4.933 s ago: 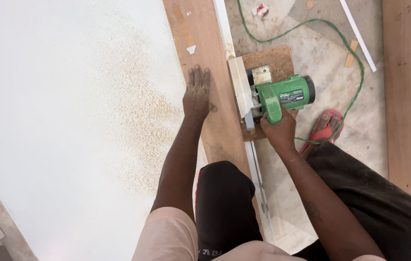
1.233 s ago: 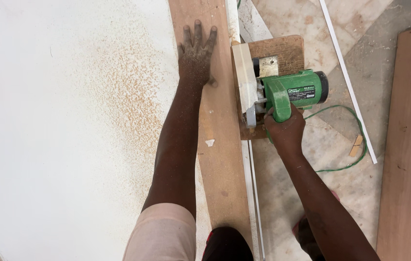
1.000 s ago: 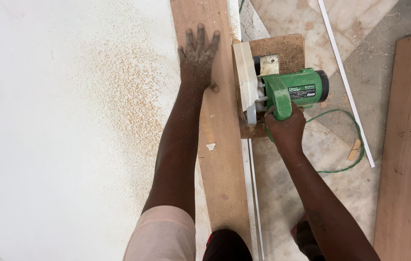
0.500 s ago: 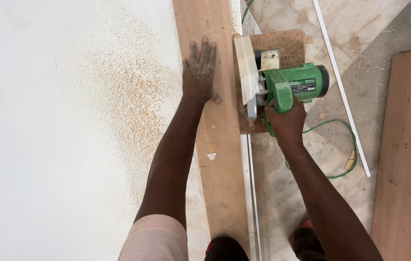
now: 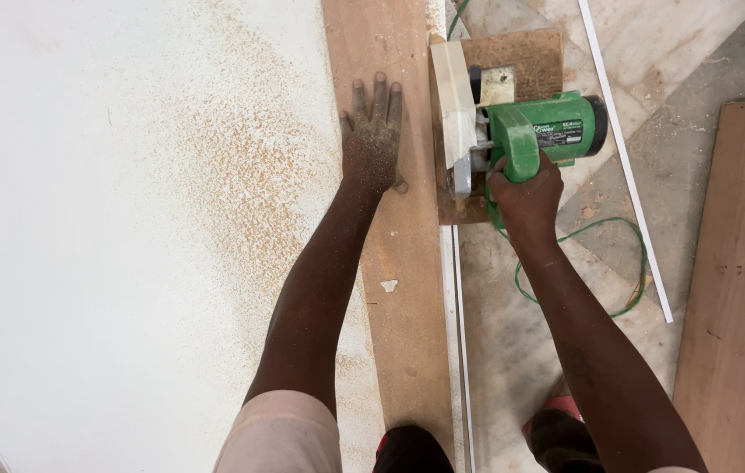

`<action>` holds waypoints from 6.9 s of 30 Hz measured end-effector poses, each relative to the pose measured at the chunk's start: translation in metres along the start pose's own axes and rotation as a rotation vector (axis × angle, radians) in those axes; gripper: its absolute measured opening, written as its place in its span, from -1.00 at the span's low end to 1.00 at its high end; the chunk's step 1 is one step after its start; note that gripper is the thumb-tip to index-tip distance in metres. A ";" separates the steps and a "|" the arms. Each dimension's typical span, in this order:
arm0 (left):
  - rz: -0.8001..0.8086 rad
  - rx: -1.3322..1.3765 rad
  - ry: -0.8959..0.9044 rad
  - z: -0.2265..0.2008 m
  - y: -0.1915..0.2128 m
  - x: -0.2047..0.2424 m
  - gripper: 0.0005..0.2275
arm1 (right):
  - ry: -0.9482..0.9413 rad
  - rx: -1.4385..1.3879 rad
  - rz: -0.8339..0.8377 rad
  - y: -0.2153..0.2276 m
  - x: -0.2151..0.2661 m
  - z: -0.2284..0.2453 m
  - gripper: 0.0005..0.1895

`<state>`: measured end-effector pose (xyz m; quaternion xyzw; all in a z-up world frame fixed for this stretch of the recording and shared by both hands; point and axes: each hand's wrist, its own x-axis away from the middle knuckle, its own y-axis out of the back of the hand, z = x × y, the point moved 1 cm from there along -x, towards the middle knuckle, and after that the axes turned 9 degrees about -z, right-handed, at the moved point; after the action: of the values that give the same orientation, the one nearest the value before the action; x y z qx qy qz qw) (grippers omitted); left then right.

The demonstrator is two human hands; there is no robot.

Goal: The person hammers a wooden strip onto a white panel, then uses a green electric planer to smooth the strip's edge. They remove the strip, measure the panel with a tape measure, and mark it with a pencil.

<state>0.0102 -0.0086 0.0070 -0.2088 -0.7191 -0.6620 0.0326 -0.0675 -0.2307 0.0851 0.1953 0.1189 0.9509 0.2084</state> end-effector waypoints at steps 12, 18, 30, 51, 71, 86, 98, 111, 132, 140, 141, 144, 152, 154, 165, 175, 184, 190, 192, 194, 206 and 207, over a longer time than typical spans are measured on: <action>0.043 0.019 0.010 -0.002 0.008 0.001 0.49 | -0.018 0.006 0.028 -0.015 -0.031 0.020 -0.87; 0.102 -0.021 0.005 -0.003 0.014 -0.005 0.50 | -0.039 -0.018 0.038 -0.026 -0.047 0.034 -0.90; 0.102 0.020 0.015 -0.005 0.026 -0.001 0.42 | -0.009 0.030 -0.004 -0.041 -0.076 0.046 -0.88; 0.241 -0.017 -0.004 -0.005 0.048 -0.010 0.37 | -0.045 0.053 0.032 -0.058 -0.116 0.057 -0.89; -0.209 -0.235 -0.147 0.003 -0.035 -0.004 -0.42 | 0.016 0.165 -0.033 -0.070 -0.135 0.071 -0.83; -0.084 0.091 -0.148 0.079 0.046 -0.114 -0.36 | 0.048 0.159 -0.056 -0.081 -0.155 0.070 -0.78; 0.012 -0.106 0.033 0.108 0.108 -0.274 0.42 | 0.036 0.221 -0.066 -0.091 -0.169 0.094 -0.80; 0.067 -0.111 0.050 0.103 0.125 -0.276 0.44 | 0.047 0.209 -0.037 -0.103 -0.196 0.107 -0.79; -0.110 -0.069 0.003 0.113 0.096 -0.276 0.40 | 0.087 0.164 -0.024 -0.129 -0.247 0.129 -0.87; -0.014 -0.015 0.042 0.110 0.108 -0.278 0.40 | 0.147 0.176 -0.050 -0.141 -0.267 0.139 -0.84; -0.009 -0.011 0.042 0.110 0.109 -0.278 0.41 | 0.148 0.177 -0.055 -0.142 -0.270 0.139 -0.84; -0.026 -0.026 0.044 0.106 0.115 -0.278 0.37 | 0.114 0.173 -0.057 -0.146 -0.278 0.145 -0.85; 0.101 -0.059 0.033 0.103 0.133 -0.278 0.40 | 0.074 0.133 -0.055 -0.156 -0.294 0.150 -0.85; 0.120 -0.055 0.037 0.102 0.135 -0.279 0.39 | 0.133 0.158 -0.076 -0.158 -0.298 0.149 -0.85; 0.157 -0.043 0.037 0.101 0.142 -0.280 0.38 | 0.115 0.142 -0.050 -0.167 -0.318 0.156 -0.82; 0.182 -0.019 0.044 0.099 0.152 -0.281 0.34 | 0.112 0.122 -0.059 -0.175 -0.332 0.165 -0.80; 0.201 -0.005 0.034 0.101 0.154 -0.282 0.33 | 0.120 0.168 -0.081 -0.183 -0.345 0.177 -0.81; 0.157 -0.011 0.022 0.101 0.154 -0.279 0.31 | 0.132 0.207 -0.101 -0.189 -0.358 0.182 -0.82; 0.138 -0.019 0.009 0.102 0.155 -0.279 0.31 | 0.153 0.199 -0.086 -0.190 -0.363 0.183 -0.83; 0.143 -0.002 0.010 0.102 0.156 -0.278 0.30 | 0.165 0.184 -0.080 -0.193 -0.367 0.185 -0.83; 0.103 0.168 -0.016 0.136 0.154 -0.305 -0.17 | 0.181 0.224 -0.094 -0.202 -0.383 0.200 -0.81; 0.152 0.204 0.001 0.148 0.158 -0.322 -0.26 | 0.158 0.209 -0.087 -0.203 -0.384 0.201 -0.81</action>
<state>0.3919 0.0570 0.0331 -0.2579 -0.7648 -0.5811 0.1041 0.4097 -0.1926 0.0795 0.1354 0.2419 0.9357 0.2181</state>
